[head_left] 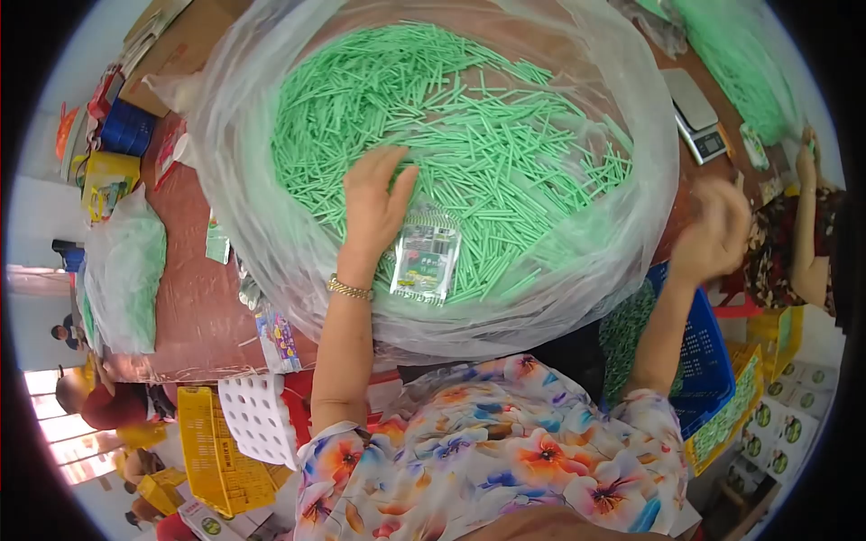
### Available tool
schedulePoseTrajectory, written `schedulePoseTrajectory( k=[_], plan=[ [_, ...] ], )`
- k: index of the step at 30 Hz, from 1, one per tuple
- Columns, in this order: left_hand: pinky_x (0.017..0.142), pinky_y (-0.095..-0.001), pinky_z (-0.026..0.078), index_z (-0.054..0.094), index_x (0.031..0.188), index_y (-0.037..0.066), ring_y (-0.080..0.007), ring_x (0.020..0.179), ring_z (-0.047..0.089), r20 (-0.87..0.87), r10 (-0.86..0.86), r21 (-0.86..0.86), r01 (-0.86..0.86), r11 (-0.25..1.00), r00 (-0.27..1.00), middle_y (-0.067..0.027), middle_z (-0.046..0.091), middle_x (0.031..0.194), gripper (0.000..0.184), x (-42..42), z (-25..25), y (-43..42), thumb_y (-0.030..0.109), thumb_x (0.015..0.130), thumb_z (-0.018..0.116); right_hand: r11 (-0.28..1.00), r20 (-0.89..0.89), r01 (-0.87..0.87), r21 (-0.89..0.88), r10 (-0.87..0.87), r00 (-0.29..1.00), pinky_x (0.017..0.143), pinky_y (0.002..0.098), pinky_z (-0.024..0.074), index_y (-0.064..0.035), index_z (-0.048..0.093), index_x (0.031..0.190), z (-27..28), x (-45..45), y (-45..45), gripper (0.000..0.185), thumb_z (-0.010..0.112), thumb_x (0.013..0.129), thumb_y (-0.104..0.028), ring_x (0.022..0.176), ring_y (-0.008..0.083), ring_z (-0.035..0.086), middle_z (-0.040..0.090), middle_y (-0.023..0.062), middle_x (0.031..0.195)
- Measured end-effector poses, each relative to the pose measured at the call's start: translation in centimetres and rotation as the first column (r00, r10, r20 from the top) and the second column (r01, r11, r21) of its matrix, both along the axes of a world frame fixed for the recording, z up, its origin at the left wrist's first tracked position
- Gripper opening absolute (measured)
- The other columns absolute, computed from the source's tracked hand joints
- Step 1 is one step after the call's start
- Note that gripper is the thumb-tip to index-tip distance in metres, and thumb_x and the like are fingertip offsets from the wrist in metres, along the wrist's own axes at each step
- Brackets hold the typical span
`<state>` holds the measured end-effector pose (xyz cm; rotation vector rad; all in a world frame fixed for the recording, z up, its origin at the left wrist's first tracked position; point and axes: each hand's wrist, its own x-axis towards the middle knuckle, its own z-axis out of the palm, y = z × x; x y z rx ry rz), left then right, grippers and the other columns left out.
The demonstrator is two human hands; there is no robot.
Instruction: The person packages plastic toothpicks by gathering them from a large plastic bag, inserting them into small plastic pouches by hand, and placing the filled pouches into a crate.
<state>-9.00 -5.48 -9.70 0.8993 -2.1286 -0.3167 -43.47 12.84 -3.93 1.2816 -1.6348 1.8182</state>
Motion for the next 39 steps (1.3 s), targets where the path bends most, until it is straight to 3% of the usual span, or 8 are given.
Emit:
schedulePoseTrajectory(
  k=[3,5,8,10,18,21,30,39],
  plan=[
    [0.082,-0.0446,0.049,0.066,0.105,-0.002,-0.0385,0.096,0.062,-0.049,0.009,-0.058,-0.012,0.998,0.999,-0.0192,0.067,0.103,0.025,-0.1,0.2,0.1,0.017,0.088,0.065,0.797,-0.148,-0.421,0.433,0.523,0.839,0.084,0.0332,0.0489,-0.004,0.067,0.102,3.0,5.8,-8.9,0.019,0.065,0.083,-0.002,0.095,0.0236,0.062,0.065,0.0098,0.102],
    [0.083,-0.0446,0.049,0.066,0.104,-0.002,-0.0382,0.094,0.063,-0.116,0.0,-0.031,-0.003,1.0,0.993,-0.0192,0.067,0.102,0.024,0.1,0.0,0.2,0.017,0.088,0.066,0.808,-0.476,-0.325,0.492,0.562,0.676,0.083,0.0423,0.0472,-0.004,0.064,0.101,1.4,8.3,-16.5,0.024,0.068,0.083,-0.02,0.098,0.0316,0.059,0.061,0.0124,0.099],
    [0.084,-0.0443,0.048,0.067,0.102,-0.002,-0.0372,0.096,0.062,-0.105,0.041,-0.061,-0.047,0.997,0.994,-0.0186,0.067,0.103,0.025,0.0,-0.1,0.5,0.018,0.087,0.068,0.781,-0.518,-0.111,0.614,0.505,0.69,0.085,0.0441,0.0461,-0.0041,0.063,0.106,-2.2,9.0,-25.9,0.034,0.071,0.082,-0.026,0.103,0.0326,0.057,0.058,0.0143,0.106],
    [0.085,-0.0434,0.046,0.067,0.1,0.0,-0.035,0.097,0.062,-0.098,0.026,-0.08,-0.034,0.996,0.995,-0.0166,0.067,0.103,0.025,0.1,-0.6,0.4,0.02,0.086,0.069,0.655,-0.573,0.196,0.73,0.429,0.698,0.097,0.0473,0.041,-0.0042,0.055,0.128,-2.3,9.6,-29.3,0.055,0.069,0.083,-0.033,0.122,0.0341,0.048,0.051,0.0158,0.13],
    [0.086,-0.0436,0.044,0.068,0.098,0.0,-0.035,0.099,0.06,-0.071,0.053,-0.071,-0.058,0.996,0.996,-0.0161,0.064,0.106,0.025,-0.4,0.2,1.3,0.02,0.083,0.072,0.686,-0.639,0.16,0.71,0.531,0.557,0.109,0.047,0.0319,-0.0046,0.052,0.133,-3.7,8.7,-34.2,0.059,0.066,0.085,-0.036,0.137,0.0333,0.036,0.041,0.017,0.146],
    [0.086,-0.0437,0.044,0.068,0.098,0.0,-0.035,0.1,0.059,-0.064,0.058,-0.062,-0.062,0.996,0.996,-0.0161,0.064,0.107,0.026,-0.5,0.4,1.5,0.021,0.083,0.072,0.718,-0.631,0.085,0.691,0.541,0.556,0.106,0.0465,0.0343,-0.0014,0.06,0.119,-4.0,8.9,-34.8,0.046,0.064,0.082,-0.029,0.135,0.0321,0.037,0.043,0.0168,0.143],
    [0.087,-0.0434,0.044,0.069,0.096,0.0,-0.0347,0.101,0.059,-0.058,0.053,-0.048,-0.056,0.997,0.997,-0.0162,0.064,0.107,0.025,-0.5,0.3,1.5,0.021,0.083,0.073,0.826,-0.619,0.029,0.562,0.398,0.677,0.097,0.0447,0.0408,0.0033,0.062,0.102,-7.0,10.7,-36.2,0.032,0.059,0.078,-0.017,0.114,0.0338,0.052,0.057,0.0186,0.113],
    [0.091,-0.0432,0.041,0.068,0.099,0.001,-0.0325,0.107,0.057,-0.091,0.053,-0.039,-0.057,0.998,0.994,-0.0142,0.063,0.109,0.026,-0.1,0.0,1.2,0.022,0.083,0.072,0.888,-0.75,0.119,0.444,0.295,0.592,0.087,0.0454,0.0434,0.0001,0.06,0.09,-4.4,9.6,-32.7,0.014,0.05,0.083,-0.007,0.095,0.0339,0.06,0.062,0.0167,0.096]
  ],
)
